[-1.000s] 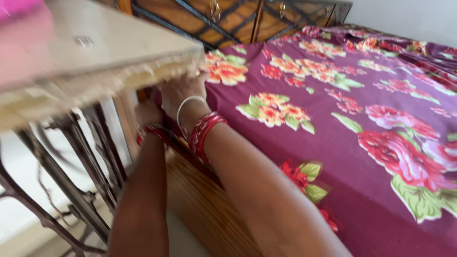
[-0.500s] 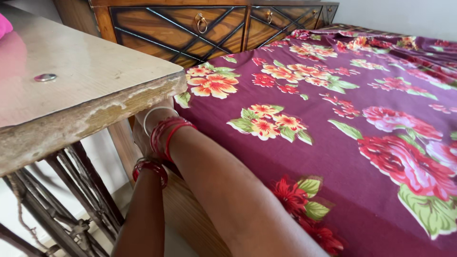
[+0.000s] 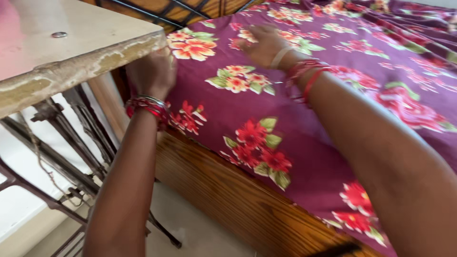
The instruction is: The person spreads a large floral-patterned sheet over a bed with a plaid cover. They smooth the fabric, align the edges, and tuck the sheet under the mattress on all sides to secure it.
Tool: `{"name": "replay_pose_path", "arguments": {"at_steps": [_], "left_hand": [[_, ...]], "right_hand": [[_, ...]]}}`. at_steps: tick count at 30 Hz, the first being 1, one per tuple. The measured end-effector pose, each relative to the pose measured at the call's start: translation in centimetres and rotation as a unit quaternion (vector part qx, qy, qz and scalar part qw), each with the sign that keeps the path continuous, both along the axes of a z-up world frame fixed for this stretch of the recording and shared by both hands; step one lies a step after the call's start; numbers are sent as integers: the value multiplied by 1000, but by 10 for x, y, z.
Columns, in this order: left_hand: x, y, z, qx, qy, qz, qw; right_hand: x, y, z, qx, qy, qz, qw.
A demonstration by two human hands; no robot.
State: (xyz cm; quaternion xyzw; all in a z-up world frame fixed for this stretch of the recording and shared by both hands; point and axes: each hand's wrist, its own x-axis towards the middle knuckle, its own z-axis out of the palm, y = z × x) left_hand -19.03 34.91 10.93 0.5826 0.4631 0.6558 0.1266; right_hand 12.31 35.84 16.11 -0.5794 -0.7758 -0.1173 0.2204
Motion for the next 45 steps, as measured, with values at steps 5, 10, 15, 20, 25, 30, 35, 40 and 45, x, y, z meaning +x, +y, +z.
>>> {"name": "replay_pose_path", "arguments": {"at_steps": [5,10,15,20,25,30,35,40,45], "left_hand": [[24,6,13,-200,321,60,924],[-36,72,-15,-78,312,58,945],[-43,86,-35,-71,303,55,949],[-53,146,-56,-48,355,87,930],[-11,170,-33,-72,516,126,844],[150,46,13,-14,511,-108,853],[371,-95,26,-12,593,-290,751],[387,-80,21,-76,605,-290,738],[437,-14,-2,77,792,-199,571]], "right_hand": [[18,-17,-25,-209,-93,-144,963],[-162,-50,-34,-87,-25,237,967],[-139,-46,-29,-67,26,166,983],[168,-106,-24,-49,-74,-32,996],[248,-141,-85,-63,-322,-146,933],[211,-163,-88,-92,-301,-196,929],[190,-235,-27,-87,19,-295,951],[278,-333,-7,-78,-82,-450,886],[350,-406,-10,-154,79,-541,823]]}}
